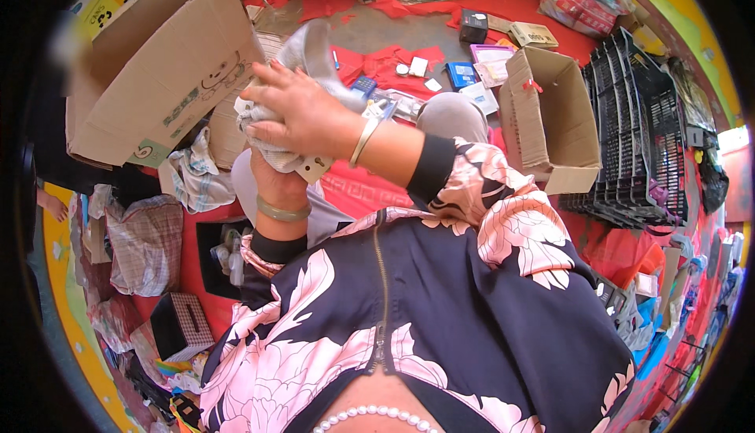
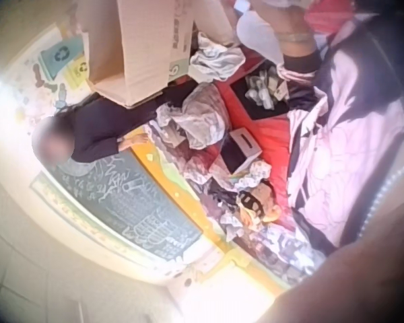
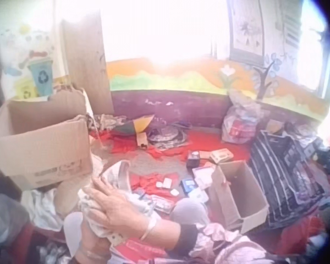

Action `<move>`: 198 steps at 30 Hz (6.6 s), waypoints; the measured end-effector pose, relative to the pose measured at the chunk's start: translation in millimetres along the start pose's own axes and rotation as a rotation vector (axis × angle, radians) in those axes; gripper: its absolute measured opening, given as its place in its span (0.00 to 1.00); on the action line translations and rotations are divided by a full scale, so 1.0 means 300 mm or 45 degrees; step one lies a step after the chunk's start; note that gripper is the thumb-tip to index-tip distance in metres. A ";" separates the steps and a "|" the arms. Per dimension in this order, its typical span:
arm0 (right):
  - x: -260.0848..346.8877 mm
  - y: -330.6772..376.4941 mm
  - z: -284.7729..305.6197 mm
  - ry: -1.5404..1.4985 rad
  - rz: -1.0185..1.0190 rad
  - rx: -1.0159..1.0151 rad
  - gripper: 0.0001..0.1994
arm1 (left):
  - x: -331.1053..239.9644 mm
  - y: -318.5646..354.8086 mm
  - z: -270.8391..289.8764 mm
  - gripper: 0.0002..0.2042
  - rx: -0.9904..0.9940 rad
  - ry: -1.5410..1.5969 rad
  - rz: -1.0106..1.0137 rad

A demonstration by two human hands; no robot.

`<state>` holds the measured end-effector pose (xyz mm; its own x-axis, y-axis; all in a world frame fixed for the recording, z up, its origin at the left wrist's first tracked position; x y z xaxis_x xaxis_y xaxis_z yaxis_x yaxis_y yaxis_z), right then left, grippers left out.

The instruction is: The person picks up several packaged items and a payment terminal one by one, wiping each with a cloth.

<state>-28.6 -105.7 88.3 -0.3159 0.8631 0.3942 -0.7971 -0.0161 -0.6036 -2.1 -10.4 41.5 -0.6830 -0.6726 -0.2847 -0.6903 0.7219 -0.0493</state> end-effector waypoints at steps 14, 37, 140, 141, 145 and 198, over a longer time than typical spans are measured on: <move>0.013 0.228 -0.093 -0.843 -0.519 0.218 0.29 | -0.143 -0.016 -0.018 0.25 -0.295 -0.237 -0.500; -0.137 0.357 -0.122 -1.563 -0.965 0.269 0.22 | 0.031 -0.059 0.167 0.19 -0.149 0.275 0.106; -0.757 -0.599 0.535 -1.036 -1.038 0.013 0.12 | -0.802 -0.755 0.337 0.23 -0.146 -0.030 -0.336; -0.853 -0.543 0.605 -1.024 -1.106 0.087 0.13 | -0.765 -0.815 0.364 0.20 -0.111 -0.110 -0.279; -1.289 -0.277 0.943 -0.713 -1.156 -0.112 0.13 | -0.789 -0.945 0.557 0.19 -1.003 -1.595 -1.016; -1.607 0.367 -0.259 0.606 -0.706 1.956 0.26 | 0.061 -0.339 0.326 0.18 0.871 -2.529 0.534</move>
<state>75.7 -484.4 -222.1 0.0936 0.9917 -0.0884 -0.5667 0.1260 0.8142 79.0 -80.2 -52.2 0.6723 0.1904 -0.7154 -0.1198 0.9816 0.1486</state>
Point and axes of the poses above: each hand's wrist, its own y-axis away from the middle knuckle, its own z-axis out of the back of the hand, x = y × z, the point moved 3 cm from there along -y, towards the middle knuckle, and after that the axes turned 13 degrees about y, right-handed, at the moved point
